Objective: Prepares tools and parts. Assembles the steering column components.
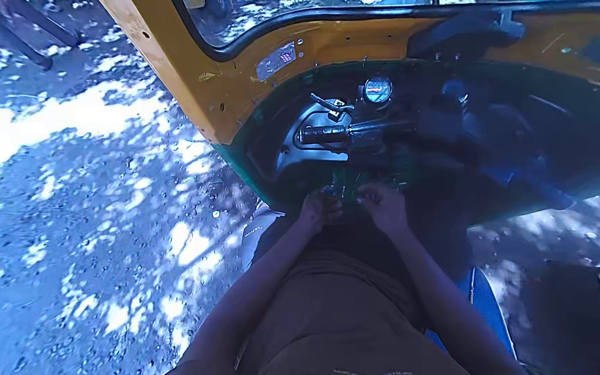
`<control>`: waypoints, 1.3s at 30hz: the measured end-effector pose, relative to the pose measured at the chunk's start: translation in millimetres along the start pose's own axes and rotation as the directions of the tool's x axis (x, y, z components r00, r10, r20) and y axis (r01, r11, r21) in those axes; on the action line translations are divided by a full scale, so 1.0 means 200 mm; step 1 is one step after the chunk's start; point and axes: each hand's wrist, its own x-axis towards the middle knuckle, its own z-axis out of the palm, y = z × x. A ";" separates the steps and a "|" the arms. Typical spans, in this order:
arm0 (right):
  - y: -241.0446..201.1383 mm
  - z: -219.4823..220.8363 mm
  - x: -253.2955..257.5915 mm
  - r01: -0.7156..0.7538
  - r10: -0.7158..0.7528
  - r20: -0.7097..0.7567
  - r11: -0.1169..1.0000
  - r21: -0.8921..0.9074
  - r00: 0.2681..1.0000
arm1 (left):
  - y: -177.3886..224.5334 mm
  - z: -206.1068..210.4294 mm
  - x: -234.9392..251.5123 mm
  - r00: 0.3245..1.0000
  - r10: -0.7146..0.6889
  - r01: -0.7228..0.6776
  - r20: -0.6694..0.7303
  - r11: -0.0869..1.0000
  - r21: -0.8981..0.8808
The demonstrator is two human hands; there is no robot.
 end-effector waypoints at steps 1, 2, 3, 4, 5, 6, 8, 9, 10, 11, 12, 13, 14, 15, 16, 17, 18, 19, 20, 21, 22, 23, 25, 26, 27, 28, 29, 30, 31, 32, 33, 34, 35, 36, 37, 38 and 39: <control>0.00 0.00 0.00 -0.002 0.002 0.024 1.000 -0.007 1.000 | 0.00 0.00 0.00 1.000 0.019 -0.019 -0.002 0.999 0.042; 0.01 0.01 0.00 -0.002 0.003 0.043 1.000 -0.006 0.999 | 0.00 0.01 0.00 0.999 0.038 -0.038 0.005 0.996 0.082; 0.01 0.01 0.00 0.001 0.000 0.055 1.000 -0.010 0.998 | 0.00 0.01 -0.01 0.998 0.054 -0.056 0.016 0.992 0.114; 0.01 0.02 0.00 0.004 -0.003 0.063 1.000 -0.024 0.998 | 0.00 0.02 -0.01 0.997 0.069 -0.073 0.032 0.987 0.143; 0.01 0.02 0.00 -0.002 0.005 0.071 0.999 -0.041 0.997 | 0.00 0.03 -0.02 0.996 0.081 -0.088 0.046 0.981 0.173; 0.01 0.03 0.00 -0.012 0.016 0.076 0.998 -0.064 0.997 | -0.01 0.04 -0.02 0.995 0.085 -0.093 0.047 0.977 0.191; 0.01 0.04 -0.01 -0.015 0.025 0.082 0.993 -0.118 0.996 | -0.02 0.07 -0.04 0.995 0.082 -0.090 0.048 0.973 0.213; 0.01 0.04 0.00 -0.007 0.018 0.081 0.991 -0.135 0.997 | -0.02 0.08 -0.04 0.995 0.081 -0.092 0.057 0.970 0.224; 0.02 0.04 0.00 0.006 0.004 0.077 0.991 -0.137 0.997 | -0.02 0.09 -0.05 0.995 0.078 -0.091 0.068 0.969 0.229; 0.02 0.04 0.00 0.020 -0.010 0.074 0.992 -0.128 0.997 | -0.03 0.10 -0.05 0.994 0.073 -0.089 0.076 0.968 0.233; 0.02 0.04 0.00 0.022 -0.013 0.074 0.993 -0.118 0.997 | -0.03 0.11 -0.05 0.995 0.069 -0.085 0.077 0.969 0.233; 0.02 0.04 0.00 0.021 -0.013 0.075 0.994 -0.108 0.997 | -0.04 0.11 -0.05 0.995 0.064 -0.080 0.078 0.969 0.232; 0.02 0.04 0.00 0.021 -0.013 0.081 0.995 -0.100 0.997 | -0.04 0.10 -0.05 0.995 0.060 -0.077 0.082 0.970 0.229; 0.03 0.04 0.00 0.025 -0.015 0.091 0.995 -0.100 0.996 | -0.04 0.10 -0.04 0.994 0.055 -0.074 0.090 0.973 0.217; 0.03 0.05 0.00 0.036 -0.025 0.100 0.993 -0.114 0.995 | -0.05 0.09 -0.03 0.994 0.052 -0.071 0.099 0.977 0.199; 0.03 0.05 0.00 0.047 -0.032 0.106 0.989 -0.138 0.994 | -0.05 0.08 -0.03 0.993 0.050 -0.069 0.105 0.982 0.178; 0.03 0.05 -0.01 0.053 -0.035 0.108 0.985 -0.166 0.994 | -0.05 0.08 -0.03 0.993 0.048 -0.066 0.108 0.984 0.165; 0.03 0.06 -0.01 0.048 -0.028 0.109 0.981 -0.189 0.994 | -0.05 0.08 -0.03 0.993 0.047 -0.064 0.110 0.986 0.153; 0.03 0.06 -0.01 0.040 -0.019 0.107 0.980 -0.197 0.994 | -0.05 0.09 -0.04 0.992 0.049 -0.066 0.119 0.987 0.146; 0.03 0.06 -0.01 0.039 -0.020 0.098 0.981 -0.190 0.995 | -0.05 0.10 -0.04 0.990 0.051 -0.070 0.135 0.987 0.141; 0.03 0.06 0.00 0.042 -0.026 0.090 0.983 -0.178 0.996 | -0.06 0.10 -0.05 0.986 0.054 -0.077 0.160 0.987 0.139; 0.03 0.07 0.00 0.047 -0.034 0.080 0.985 -0.165 0.996 | -0.06 0.11 -0.05 0.981 0.054 -0.080 0.186 0.987 0.138; 0.03 0.07 0.00 0.065 -0.057 0.060 0.988 -0.142 0.997 | -0.06 0.12 -0.07 0.974 0.042 -0.074 0.221 0.988 0.135; 0.03 0.07 0.00 0.074 -0.068 0.045 0.988 -0.134 0.997 | -0.06 0.12 -0.07 0.973 0.036 -0.066 0.229 0.990 0.126; 0.03 0.06 0.00 0.086 -0.083 0.032 0.988 -0.130 0.996 | -0.05 0.12 -0.08 0.972 0.034 -0.063 0.233 0.991 0.118; 0.04 0.06 -0.01 0.103 -0.101 0.019 0.987 -0.127 0.995 | -0.05 0.12 -0.08 0.970 0.035 -0.063 0.239 0.992 0.112; 0.04 0.07 -0.01 0.123 -0.124 0.004 0.984 -0.127 0.992 | -0.05 0.11 -0.07 0.968 0.037 -0.066 0.247 0.992 0.111; 0.04 0.07 -0.01 0.138 -0.139 0.000 0.980 -0.144 0.990 | -0.05 0.11 -0.07 0.968 0.039 -0.068 0.248 0.991 0.111; 0.04 0.07 -0.01 0.150 -0.152 0.004 0.974 -0.168 0.988 | -0.05 0.11 -0.08 0.969 0.041 -0.072 0.244 0.991 0.116; 0.04 0.07 -0.01 0.158 -0.159 0.009 0.968 -0.196 0.987 | -0.05 0.11 -0.08 0.970 0.044 -0.077 0.239 0.989 0.128; 0.04 0.07 -0.02 0.164 -0.165 0.014 0.961 -0.223 0.986 | -0.05 0.11 -0.08 0.970 0.048 -0.085 0.237 0.986 0.145; 0.04 0.07 -0.02 0.167 -0.166 0.024 0.956 -0.240 0.986 | -0.05 0.12 -0.08 0.970 0.049 -0.089 0.237 0.983 0.160; 0.04 0.07 -0.02 0.170 -0.168 0.030 0.955 -0.242 0.985 | -0.05 0.12 -0.09 0.970 0.046 -0.090 0.240 0.981 0.174; 0.04 0.08 -0.02 0.172 -0.169 0.033 0.956 -0.236 0.985 | -0.05 0.12 -0.09 0.969 0.040 -0.086 0.245 0.980 0.179; 0.04 0.08 -0.02 0.173 -0.171 0.033 0.958 -0.229 0.985 | -0.06 0.12 -0.09 0.967 0.034 -0.081 0.254 0.980 0.180; 0.04 0.08 -0.02 0.170 -0.167 0.033 0.961 -0.216 0.985 | -0.06 0.12 -0.09 0.965 0.026 -0.075 0.260 0.981 0.179; 0.04 0.07 -0.02 0.169 -0.166 0.030 0.965 -0.201 0.986 | -0.06 0.11 -0.09 0.964 0.017 -0.064 0.265 0.983 0.169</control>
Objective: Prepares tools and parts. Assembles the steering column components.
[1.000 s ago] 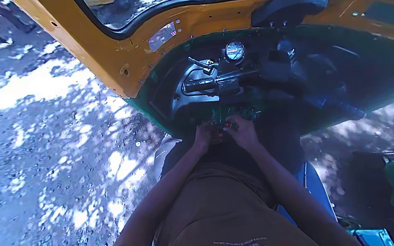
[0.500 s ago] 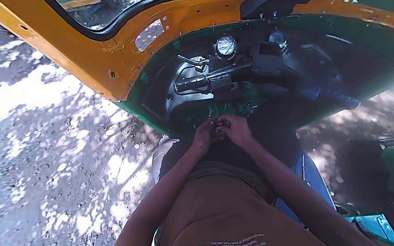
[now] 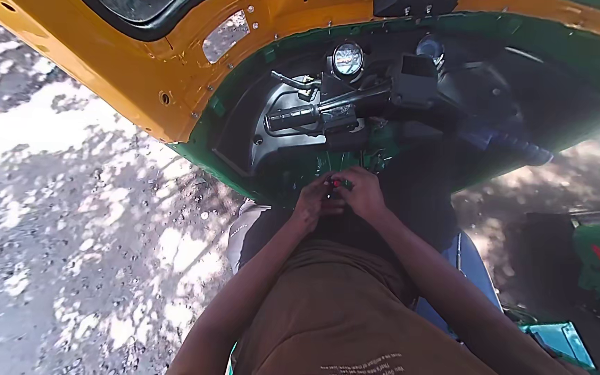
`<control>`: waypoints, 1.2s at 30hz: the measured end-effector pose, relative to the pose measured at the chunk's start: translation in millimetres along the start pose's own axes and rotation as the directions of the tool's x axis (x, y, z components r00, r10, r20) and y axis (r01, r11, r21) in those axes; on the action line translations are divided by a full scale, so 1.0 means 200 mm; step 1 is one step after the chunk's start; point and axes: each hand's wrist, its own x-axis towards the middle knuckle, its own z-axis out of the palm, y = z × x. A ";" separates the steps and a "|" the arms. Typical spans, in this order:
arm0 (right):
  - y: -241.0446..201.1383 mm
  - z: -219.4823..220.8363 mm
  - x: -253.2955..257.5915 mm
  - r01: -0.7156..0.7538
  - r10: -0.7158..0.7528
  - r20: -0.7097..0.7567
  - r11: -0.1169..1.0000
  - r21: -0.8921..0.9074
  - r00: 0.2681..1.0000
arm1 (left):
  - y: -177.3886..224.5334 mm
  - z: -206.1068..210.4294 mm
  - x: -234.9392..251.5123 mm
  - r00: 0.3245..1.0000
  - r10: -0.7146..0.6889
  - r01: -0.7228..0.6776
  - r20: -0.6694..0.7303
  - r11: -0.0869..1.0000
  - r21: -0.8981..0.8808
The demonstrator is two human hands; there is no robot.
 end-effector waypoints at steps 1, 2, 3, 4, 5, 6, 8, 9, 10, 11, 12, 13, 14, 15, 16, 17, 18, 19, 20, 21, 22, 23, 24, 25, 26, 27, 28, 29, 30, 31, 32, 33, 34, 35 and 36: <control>0.00 0.00 0.00 -0.001 0.001 -0.002 1.000 0.011 1.000 | 0.00 0.00 0.00 1.000 -0.003 0.003 0.006 1.000 -0.011; 0.00 -0.01 0.00 -0.005 0.005 0.001 1.000 0.020 1.000 | 0.00 -0.01 0.00 1.000 -0.003 0.003 0.010 1.000 -0.016; 0.00 -0.01 0.00 -0.010 0.009 0.008 1.000 0.030 1.000 | 0.01 -0.01 0.00 1.000 0.000 0.000 0.013 1.000 -0.015; 0.01 -0.02 0.01 -0.012 0.012 0.019 0.999 0.038 1.000 | 0.01 -0.01 0.00 1.000 0.003 -0.003 0.012 1.000 -0.017; 0.01 -0.02 0.01 -0.011 0.010 0.031 0.999 0.045 0.999 | 0.01 -0.01 -0.01 1.000 0.003 -0.003 0.010 1.000 -0.018; 0.01 -0.02 0.00 -0.002 0.000 0.043 0.999 0.050 0.999 | 0.01 -0.01 -0.01 1.000 0.001 -0.001 0.006 1.000 -0.022; 0.01 -0.01 0.00 0.026 -0.028 0.045 0.998 0.061 0.999 | 0.00 -0.02 0.00 1.000 0.000 0.000 0.006 1.000 -0.024; 0.01 -0.01 0.00 0.030 -0.033 0.038 0.998 0.063 0.999 | 0.00 -0.02 0.00 1.000 0.003 -0.003 0.014 1.000 -0.024; 0.01 -0.01 0.00 0.029 -0.031 0.027 0.997 0.066 0.999 | 0.00 -0.02 0.00 1.000 0.007 -0.006 0.027 1.000 -0.026; 0.01 -0.01 0.00 0.023 -0.024 0.015 0.998 0.065 1.000 | 0.00 -0.02 0.00 0.999 0.011 -0.010 0.044 1.000 -0.028; 0.01 -0.01 0.00 0.011 -0.011 0.007 0.998 0.067 1.000 | 0.00 -0.02 0.00 0.998 0.014 -0.012 0.058 0.999 -0.033; 0.00 -0.02 0.00 -0.006 0.005 0.004 0.998 0.068 1.000 | 0.00 -0.02 0.00 0.998 0.013 -0.011 0.065 0.999 -0.035; 0.00 -0.02 -0.01 -0.017 0.017 -0.002 0.997 0.070 1.000 | 0.01 -0.02 0.00 0.998 0.013 -0.010 0.067 0.999 -0.038; 0.00 -0.02 -0.01 -0.021 0.022 -0.010 0.997 0.074 1.000 | 0.01 -0.02 -0.01 0.998 0.012 -0.009 0.064 0.999 -0.042; -0.01 -0.02 0.00 -0.020 0.022 -0.018 0.997 0.081 1.000 | 0.02 -0.02 -0.01 0.998 0.012 -0.009 0.063 0.999 -0.043; 0.00 -0.02 0.00 -0.016 0.018 -0.022 0.996 0.089 1.000 | 0.02 -0.02 -0.01 0.998 0.012 -0.009 0.064 0.999 -0.041; 0.00 -0.02 0.00 -0.012 0.014 -0.023 0.996 0.090 1.000 | 0.03 -0.02 0.00 0.998 0.012 -0.010 0.065 0.999 -0.040; 0.00 -0.02 -0.01 -0.011 0.012 -0.018 0.997 0.081 1.000 | 0.02 -0.02 0.00 0.998 0.015 -0.012 0.063 0.999 -0.043; 0.00 -0.02 -0.01 -0.009 0.010 -0.009 0.997 0.070 1.000 | 0.02 -0.02 0.00 0.998 0.023 -0.021 0.060 0.999 -0.043; 0.00 -0.02 -0.01 -0.011 0.011 0.000 0.998 0.066 1.000 | 0.01 -0.02 0.00 0.997 0.033 -0.031 0.064 0.999 -0.039; 0.00 -0.02 -0.01 -0.011 0.010 0.006 0.998 0.068 1.000 | 0.01 -0.02 0.00 0.997 0.042 -0.040 0.061 0.999 -0.033; 0.00 -0.03 -0.01 -0.005 0.004 0.006 0.997 0.078 1.000 | 0.01 -0.01 0.00 0.997 0.050 -0.049 0.051 0.999 -0.021; 0.00 -0.03 0.00 -0.006 0.005 0.011 0.995 0.097 1.000 | 0.01 -0.01 0.01 0.998 0.058 -0.058 0.037 0.998 -0.007; 0.00 -0.04 0.00 -0.023 0.021 0.021 0.991 0.134 1.000 | 0.00 0.00 0.01 0.998 0.064 -0.064 0.019 0.998 0.010; -0.01 -0.05 -0.01 -0.052 0.048 0.026 0.981 0.185 0.999 | 0.00 0.00 0.01 0.998 0.068 -0.068 0.001 0.997 0.022; -0.01 -0.06 -0.01 -0.090 0.088 0.019 0.968 0.236 0.996 | -0.01 0.00 0.01 0.997 0.072 -0.072 -0.013 0.997 0.027; -0.01 -0.07 -0.01 -0.131 0.135 0.005 0.951 0.280 0.991 | -0.01 0.00 0.01 0.997 0.076 -0.075 -0.016 0.997 0.030; 0.00 -0.09 -0.01 -0.173 0.186 -0.009 0.933 0.315 0.983 | -0.01 0.00 0.01 0.997 0.080 -0.080 -0.010 0.996 0.036; 0.00 -0.12 -0.01 -0.217 0.236 -0.013 0.914 0.343 0.972 | -0.01 0.00 0.01 0.996 0.084 -0.084 -0.008 0.996 0.037; 0.00 -0.14 -0.01 -0.263 0.285 -0.007 0.891 0.371 0.958 | -0.01 0.00 0.01 0.996 0.087 -0.087 -0.012 0.996 0.031; 0.01 -0.15 -0.01 -0.318 0.338 0.020 0.864 0.391 0.941 | -0.01 0.00 0.01 0.996 0.092 -0.091 -0.015 0.996 0.024; 0.01 -0.16 -0.01 -0.380 0.392 0.057 0.834 0.400 0.918 | -0.01 0.01 0.01 0.995 0.098 -0.098 -0.010 0.995 0.025; 0.02 -0.17 -0.01 -0.440 0.441 0.094 0.803 0.403 0.892 | 0.00 0.02 0.01 0.994 0.109 -0.110 0.004 0.993 0.032; 0.04 -0.17 0.00 -0.486 0.475 0.133 0.777 0.401 0.870 | 0.00 0.03 0.01 0.992 0.123 -0.124 0.022 0.992 0.038; 0.08 -0.17 0.02 -0.514 0.488 0.171 0.763 0.393 0.856 | 0.01 0.04 0.01 0.990 0.136 -0.137 0.043 0.990 0.036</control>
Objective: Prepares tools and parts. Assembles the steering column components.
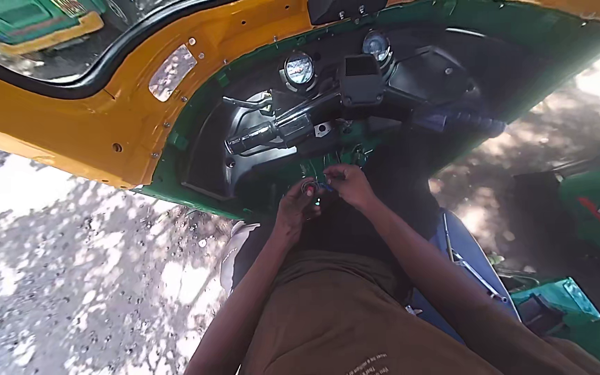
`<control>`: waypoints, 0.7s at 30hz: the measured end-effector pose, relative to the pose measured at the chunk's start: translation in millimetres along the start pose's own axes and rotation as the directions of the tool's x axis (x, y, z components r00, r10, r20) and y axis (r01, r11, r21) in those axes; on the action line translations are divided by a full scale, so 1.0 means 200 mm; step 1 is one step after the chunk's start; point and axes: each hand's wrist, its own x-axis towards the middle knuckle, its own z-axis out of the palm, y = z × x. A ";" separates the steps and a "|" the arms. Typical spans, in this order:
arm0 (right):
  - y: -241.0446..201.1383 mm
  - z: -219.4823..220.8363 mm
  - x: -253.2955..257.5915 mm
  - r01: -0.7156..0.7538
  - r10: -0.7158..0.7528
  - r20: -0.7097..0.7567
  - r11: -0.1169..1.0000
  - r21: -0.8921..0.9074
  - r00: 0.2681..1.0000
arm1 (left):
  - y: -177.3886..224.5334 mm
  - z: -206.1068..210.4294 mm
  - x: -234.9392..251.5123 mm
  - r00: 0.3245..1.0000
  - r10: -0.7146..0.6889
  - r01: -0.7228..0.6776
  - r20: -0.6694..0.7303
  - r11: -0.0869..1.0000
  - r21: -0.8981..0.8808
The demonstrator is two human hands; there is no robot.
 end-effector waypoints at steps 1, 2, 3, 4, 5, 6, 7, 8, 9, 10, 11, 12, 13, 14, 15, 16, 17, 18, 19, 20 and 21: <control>0.01 -0.01 0.03 -0.011 0.012 0.038 1.000 -0.019 0.999 | 0.01 0.01 0.00 1.000 0.016 -0.016 0.025 1.000 -0.004; 0.01 -0.02 0.06 0.000 0.004 0.090 0.999 -0.051 0.996 | 0.02 0.02 0.01 0.998 0.033 -0.033 0.054 0.999 -0.005; 0.01 -0.03 0.09 0.034 -0.021 0.155 0.996 -0.085 0.988 | 0.03 0.03 0.02 0.995 0.047 -0.047 0.083 0.999 0.000; 0.01 -0.03 0.12 0.087 -0.058 0.214 0.988 -0.128 0.975 | 0.03 0.04 0.03 0.993 0.057 -0.059 0.108 0.998 0.016; 0.01 -0.03 0.15 0.154 -0.101 0.260 0.970 -0.190 0.960 | 0.03 0.05 0.03 0.991 0.062 -0.067 0.122 0.997 0.043; 0.01 -0.04 0.19 0.226 -0.154 0.274 0.941 -0.252 0.949 | 0.03 0.07 0.05 0.989 0.076 -0.085 0.126 0.993 0.075; 0.00 -0.06 0.24 0.288 -0.217 0.255 0.913 -0.289 0.942 | 0.03 0.08 0.07 0.987 0.094 -0.108 0.129 0.988 0.107; 0.01 -0.08 0.29 0.339 -0.284 0.209 0.889 -0.309 0.936 | 0.04 0.09 0.09 0.984 0.118 -0.137 0.136 0.981 0.136; 0.01 -0.11 0.34 0.367 -0.331 0.161 0.870 -0.329 0.930 | 0.04 0.09 0.12 0.977 0.152 -0.177 0.148 0.970 0.168; 0.02 -0.14 0.40 0.380 -0.363 0.115 0.859 -0.343 0.925 | 0.03 0.10 0.15 0.969 0.188 -0.218 0.160 0.955 0.201; 0.03 -0.16 0.44 0.389 -0.389 0.074 0.851 -0.354 0.918 | 0.03 0.10 0.17 0.960 0.218 -0.256 0.177 0.939 0.230; 0.05 -0.17 0.47 0.407 -0.419 0.045 0.844 -0.350 0.907 | 0.03 0.11 0.19 0.949 0.249 -0.295 0.196 0.920 0.260; 0.06 -0.19 0.51 0.437 -0.452 0.035 0.837 -0.329 0.892 | 0.02 0.13 0.21 0.936 0.282 -0.334 0.209 0.897 0.288; 0.07 -0.19 0.54 0.466 -0.476 0.037 0.838 -0.284 0.879 | 0.03 0.14 0.23 0.927 0.311 -0.366 0.211 0.873 0.321; 0.07 -0.19 0.55 0.472 -0.475 0.041 0.854 -0.221 0.879 | 0.03 0.15 0.25 0.920 0.333 -0.388 0.208 0.850 0.356; 0.06 -0.19 0.57 0.455 -0.454 0.043 0.878 -0.147 0.890 | 0.03 0.16 0.27 0.915 0.349 -0.402 0.202 0.828 0.390; 0.06 -0.19 0.59 0.420 -0.419 0.023 0.904 -0.079 0.908 | 0.04 0.16 0.30 0.913 0.361 -0.408 0.190 0.809 0.424; 0.08 -0.20 0.60 0.374 -0.374 -0.028 0.927 -0.025 0.927 | 0.04 0.17 0.32 0.914 0.367 -0.406 0.175 0.797 0.448; 0.10 -0.21 0.62 0.326 -0.323 -0.106 0.945 0.016 0.940 | 0.05 0.17 0.35 0.914 0.373 -0.404 0.162 0.788 0.464; 0.12 -0.23 0.64 0.283 -0.266 -0.191 0.957 0.063 0.945 | 0.05 0.16 0.37 0.910 0.385 -0.409 0.153 0.780 0.474; 0.14 -0.24 0.67 0.233 -0.203 -0.243 0.967 0.102 0.949 | 0.05 0.16 0.39 0.905 0.400 -0.419 0.148 0.769 0.482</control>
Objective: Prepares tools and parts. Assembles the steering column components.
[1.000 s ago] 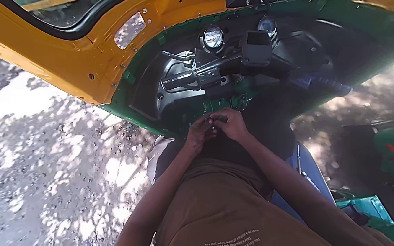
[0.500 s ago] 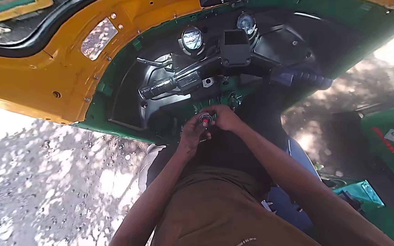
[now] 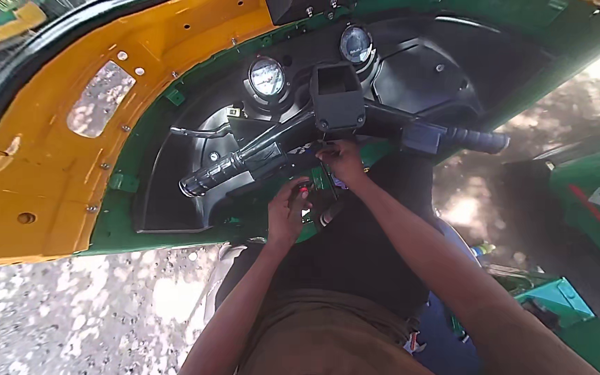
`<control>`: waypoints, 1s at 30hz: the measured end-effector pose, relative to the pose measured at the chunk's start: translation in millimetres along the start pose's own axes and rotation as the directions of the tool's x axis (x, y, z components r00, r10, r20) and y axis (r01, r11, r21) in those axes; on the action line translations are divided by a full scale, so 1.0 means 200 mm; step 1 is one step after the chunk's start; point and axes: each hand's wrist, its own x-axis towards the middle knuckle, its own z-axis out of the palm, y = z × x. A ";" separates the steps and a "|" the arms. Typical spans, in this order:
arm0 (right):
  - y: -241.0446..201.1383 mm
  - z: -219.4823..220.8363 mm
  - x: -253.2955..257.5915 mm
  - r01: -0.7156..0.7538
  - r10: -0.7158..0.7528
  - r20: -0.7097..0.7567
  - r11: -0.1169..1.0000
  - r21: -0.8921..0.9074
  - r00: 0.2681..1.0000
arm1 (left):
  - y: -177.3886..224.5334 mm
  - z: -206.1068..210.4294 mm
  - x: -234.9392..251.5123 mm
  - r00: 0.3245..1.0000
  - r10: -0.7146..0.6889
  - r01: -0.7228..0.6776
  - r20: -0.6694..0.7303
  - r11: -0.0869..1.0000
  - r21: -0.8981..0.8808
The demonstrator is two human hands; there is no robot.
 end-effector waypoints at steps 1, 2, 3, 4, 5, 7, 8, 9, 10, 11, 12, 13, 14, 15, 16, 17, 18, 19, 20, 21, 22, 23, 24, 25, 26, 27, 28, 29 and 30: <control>0.01 -0.01 0.01 -0.051 0.052 -0.021 0.998 0.039 0.998 | -0.01 0.00 0.01 1.000 0.013 -0.013 -0.006 1.000 0.010; 0.02 -0.03 0.02 -0.080 0.082 -0.017 0.993 0.084 0.997 | -0.02 0.01 0.02 1.000 0.026 -0.026 -0.005 0.999 0.020; 0.03 -0.03 0.03 -0.098 0.099 -0.004 0.988 0.118 0.995 | -0.04 0.01 0.02 0.999 0.037 -0.037 -0.006 0.999 0.024; 0.03 -0.02 0.03 -0.112 0.112 0.007 0.985 0.134 0.994 | -0.05 0.02 0.03 0.999 0.047 -0.047 -0.009 0.998 0.029; 0.03 -0.02 0.03 -0.134 0.133 0.019 0.984 0.119 0.991 | -0.06 0.03 0.03 0.998 0.059 -0.059 -0.015 0.998 0.037; 0.03 -0.01 0.03 -0.196 0.196 0.022 0.979 0.047 0.980 | -0.07 0.04 0.05 0.993 0.110 -0.106 -0.044 0.991 0.085; 0.03 -0.01 0.04 -0.218 0.218 0.015 0.976 0.023 0.976 | -0.06 0.04 0.06 0.989 0.140 -0.132 -0.055 0.983 0.125; 0.03 -0.02 0.05 -0.236 0.236 0.009 0.972 0.002 0.972 | -0.06 0.04 0.08 0.985 0.163 -0.151 -0.063 0.976 0.158; 0.03 -0.03 0.05 -0.263 0.264 0.010 0.964 -0.021 0.965 | -0.06 0.04 0.09 0.983 0.173 -0.159 -0.066 0.971 0.181; 0.03 -0.05 0.05 -0.298 0.299 0.009 0.953 -0.050 0.954 | -0.06 0.04 0.09 0.982 0.178 -0.163 -0.064 0.968 0.193; 0.04 -0.07 0.06 -0.323 0.325 0.006 0.943 -0.081 0.946 | -0.07 0.04 0.10 0.981 0.185 -0.171 -0.058 0.965 0.201; 0.04 -0.08 0.06 -0.335 0.337 0.004 0.936 -0.104 0.941 | -0.08 0.04 0.10 0.980 0.195 -0.181 -0.048 0.961 0.210; 0.05 -0.09 0.07 -0.343 0.346 0.010 0.931 -0.124 0.938 | -0.10 0.04 0.12 0.977 0.209 -0.196 -0.035 0.956 0.217; 0.05 -0.08 0.07 -0.348 0.353 0.017 0.927 -0.141 0.935 | -0.11 0.04 0.12 0.976 0.219 -0.208 -0.025 0.952 0.224; 0.05 -0.08 0.07 -0.352 0.360 0.026 0.922 -0.160 0.933 | -0.12 0.04 0.13 0.974 0.226 -0.215 -0.020 0.947 0.238; 0.05 -0.08 0.08 -0.352 0.363 0.034 0.919 -0.176 0.931 | -0.13 0.04 0.14 0.973 0.231 -0.219 -0.021 0.943 0.252; 0.04 -0.08 0.07 -0.352 0.365 0.043 0.917 -0.186 0.930 | -0.14 0.05 0.14 0.972 0.233 -0.219 -0.026 0.940 0.263; 0.04 -0.09 0.07 -0.349 0.365 0.050 0.917 -0.196 0.930 | -0.15 0.05 0.15 0.971 0.238 -0.221 -0.033 0.939 0.265; 0.03 -0.09 0.08 -0.348 0.365 0.057 0.916 -0.202 0.929 | -0.15 0.05 0.15 0.968 0.248 -0.228 -0.042 0.936 0.267; 0.03 -0.09 0.08 -0.350 0.369 0.061 0.914 -0.205 0.927 | -0.16 0.04 0.16 0.966 0.255 -0.234 -0.045 0.934 0.269; 0.04 -0.09 0.08 -0.356 0.376 0.062 0.911 -0.207 0.925 | -0.16 0.04 0.16 0.966 0.256 -0.237 -0.041 0.934 0.269; 0.04 -0.09 0.08 -0.357 0.376 0.059 0.911 -0.208 0.925 | -0.17 0.04 0.16 0.965 0.259 -0.240 -0.035 0.932 0.271; 0.04 -0.09 0.08 -0.355 0.375 0.063 0.910 -0.213 0.925 | -0.18 0.04 0.17 0.966 0.257 -0.240 -0.027 0.932 0.273; 0.04 -0.09 0.09 -0.353 0.375 0.069 0.910 -0.217 0.925 | -0.19 0.04 0.17 0.968 0.250 -0.236 -0.018 0.933 0.272; 0.03 -0.09 0.09 -0.349 0.372 0.075 0.911 -0.223 0.925 | -0.19 0.04 0.17 0.971 0.241 -0.229 -0.009 0.936 0.268; 0.03 -0.09 0.09 -0.346 0.372 0.081 0.910 -0.227 0.925 | -0.20 0.05 0.17 0.974 0.227 -0.218 -0.001 0.937 0.272; 0.03 -0.09 0.08 -0.346 0.372 0.085 0.910 -0.228 0.924 | -0.20 0.05 0.16 0.976 0.216 -0.209 0.008 0.936 0.282; 0.03 -0.09 0.08 -0.343 0.371 0.092 0.912 -0.225 0.924 | -0.20 0.06 0.15 0.979 0.203 -0.198 0.016 0.932 0.303; 0.04 -0.10 0.08 -0.340 0.368 0.095 0.914 -0.221 0.925 | -0.21 0.07 0.14 0.983 0.182 -0.180 0.021 0.930 0.320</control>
